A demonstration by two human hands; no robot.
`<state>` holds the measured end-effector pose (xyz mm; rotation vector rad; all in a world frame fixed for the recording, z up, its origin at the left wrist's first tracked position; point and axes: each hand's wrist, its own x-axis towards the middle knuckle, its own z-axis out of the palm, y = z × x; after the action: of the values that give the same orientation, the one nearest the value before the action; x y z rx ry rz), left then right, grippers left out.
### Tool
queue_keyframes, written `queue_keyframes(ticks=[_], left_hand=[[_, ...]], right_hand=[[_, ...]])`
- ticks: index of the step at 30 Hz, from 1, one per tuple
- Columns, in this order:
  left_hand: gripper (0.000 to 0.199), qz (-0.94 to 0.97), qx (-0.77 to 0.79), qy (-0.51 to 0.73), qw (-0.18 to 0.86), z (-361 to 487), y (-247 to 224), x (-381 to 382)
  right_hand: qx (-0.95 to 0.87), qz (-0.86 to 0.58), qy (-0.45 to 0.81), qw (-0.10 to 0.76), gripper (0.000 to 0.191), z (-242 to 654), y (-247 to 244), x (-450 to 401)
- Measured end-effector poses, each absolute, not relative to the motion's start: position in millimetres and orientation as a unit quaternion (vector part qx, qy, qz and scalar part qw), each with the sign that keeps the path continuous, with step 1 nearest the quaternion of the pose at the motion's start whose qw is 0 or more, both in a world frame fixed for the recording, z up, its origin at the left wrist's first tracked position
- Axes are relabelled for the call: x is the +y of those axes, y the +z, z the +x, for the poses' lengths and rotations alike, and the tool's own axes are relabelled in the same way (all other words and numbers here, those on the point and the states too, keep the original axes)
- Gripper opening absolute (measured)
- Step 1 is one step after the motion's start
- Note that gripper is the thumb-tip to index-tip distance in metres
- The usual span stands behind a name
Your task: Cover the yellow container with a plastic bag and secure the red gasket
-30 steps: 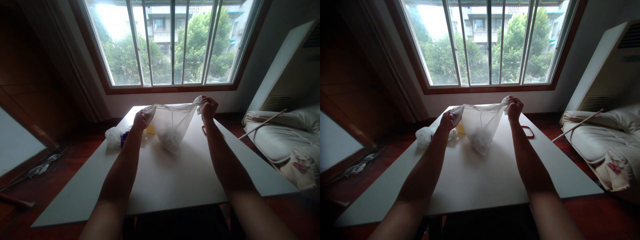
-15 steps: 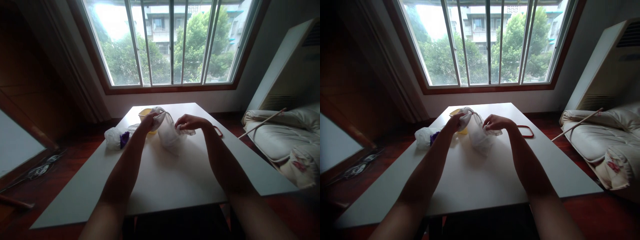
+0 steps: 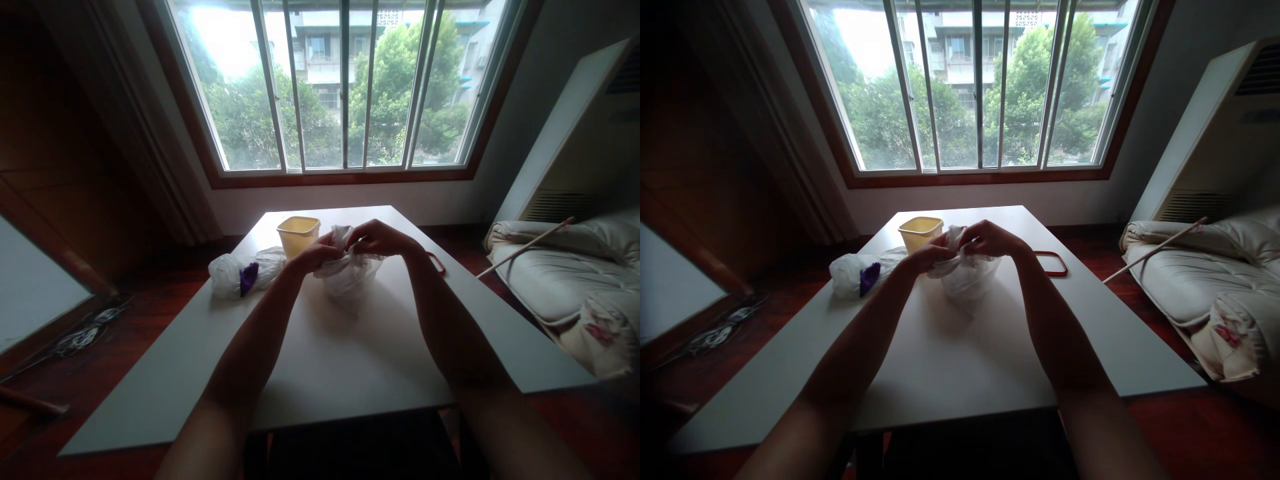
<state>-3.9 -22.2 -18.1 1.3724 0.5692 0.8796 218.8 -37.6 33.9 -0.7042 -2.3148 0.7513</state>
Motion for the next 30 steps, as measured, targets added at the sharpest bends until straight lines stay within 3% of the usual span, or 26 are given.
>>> queue_keyframes(ticks=[12,17,21,25,30], left_hand=[[0.061,0.698,0.275,0.352,0.56,11.6,-18.1,-27.2],[0.037,0.76,0.365,0.365,0.396,13.4,-27.1,-17.3],[0.02,0.779,0.396,0.381,0.302,15.9,-31.3,-14.4],[0.023,0.802,0.362,0.371,0.296,18.1,-23.7,-23.2],[0.025,0.808,0.298,0.35,0.369,20.8,-17.6,-29.5]], right_hand=[[-0.842,-0.34,0.174,0.382,0.012,214.7,28.1,-30.5],[-0.848,-0.349,0.149,0.37,0.014,218.7,27.2,-27.2],[-0.846,-0.318,0.127,0.409,0.014,218.9,28.8,-28.2],[-0.838,-0.281,0.156,0.441,0.01,214.2,27.9,-30.5],[-0.818,-0.284,0.278,0.415,0.01,209.4,17.9,-24.5]])
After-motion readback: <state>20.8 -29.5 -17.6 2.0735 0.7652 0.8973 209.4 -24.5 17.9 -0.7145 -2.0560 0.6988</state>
